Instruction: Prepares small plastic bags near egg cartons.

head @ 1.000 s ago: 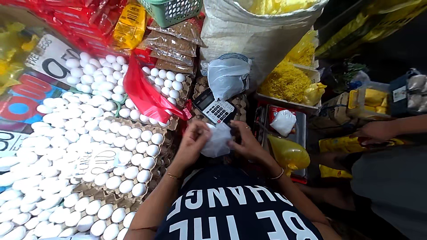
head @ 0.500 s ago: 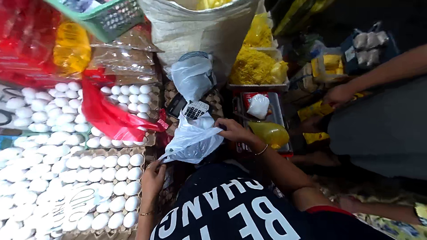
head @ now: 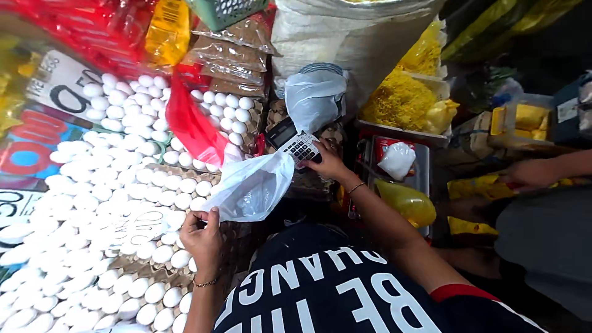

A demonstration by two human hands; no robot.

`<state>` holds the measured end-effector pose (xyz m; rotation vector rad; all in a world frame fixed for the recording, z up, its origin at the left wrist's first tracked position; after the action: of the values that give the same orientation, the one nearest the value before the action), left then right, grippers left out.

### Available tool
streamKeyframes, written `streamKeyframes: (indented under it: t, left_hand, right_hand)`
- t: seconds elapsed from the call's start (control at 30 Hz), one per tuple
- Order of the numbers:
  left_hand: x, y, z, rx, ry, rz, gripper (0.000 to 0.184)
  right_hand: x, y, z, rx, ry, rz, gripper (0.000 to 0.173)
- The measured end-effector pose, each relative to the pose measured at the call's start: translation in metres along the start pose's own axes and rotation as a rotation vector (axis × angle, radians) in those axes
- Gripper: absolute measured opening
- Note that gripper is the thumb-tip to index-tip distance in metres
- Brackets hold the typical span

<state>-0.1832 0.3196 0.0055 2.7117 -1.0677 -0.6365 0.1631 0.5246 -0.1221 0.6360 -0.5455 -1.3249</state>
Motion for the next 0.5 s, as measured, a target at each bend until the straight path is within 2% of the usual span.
streamKeyframes:
  t: [0.07,0.13,0.3,0.37,0.5]
  left_hand:
    - [0.000,0.011,-0.007,-0.004,-0.049,-0.048,0.017]
    - [0.002,0.015,-0.012,-0.047,-0.066,-0.006,0.010]
    - [0.016,0.000,-0.010,-0.221,-0.028,0.378,0.023]
    - [0.028,-0.015,-0.008,-0.260,-0.071,0.539,0.025]
    - [0.046,-0.040,-0.009,-0.336,-0.099,0.698,0.026]
  right_hand:
    - [0.010,-0.006,0.012,0.086,-0.021,0.021,0.093]
    - [0.014,-0.010,0.017,0.140,-0.051,0.006,0.096]
    - [0.018,-0.018,0.019,0.211,-0.072,-0.013,0.096]
    - [0.021,-0.020,0.019,0.243,-0.086,-0.014,0.094]
    - [0.026,-0.027,0.023,0.340,-0.064,-0.047,0.090]
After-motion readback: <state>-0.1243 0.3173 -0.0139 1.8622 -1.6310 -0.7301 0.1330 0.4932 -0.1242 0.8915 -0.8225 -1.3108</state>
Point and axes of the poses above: each hand's wrist, its own x-axis away from the middle knuckle, its own y-axis out of the back of the hand, z = x × y, the point moved 7 cm from there along -x, towards the middle knuckle, and after that the axes turned 7 degrees about -z, right-handed, at the moved point
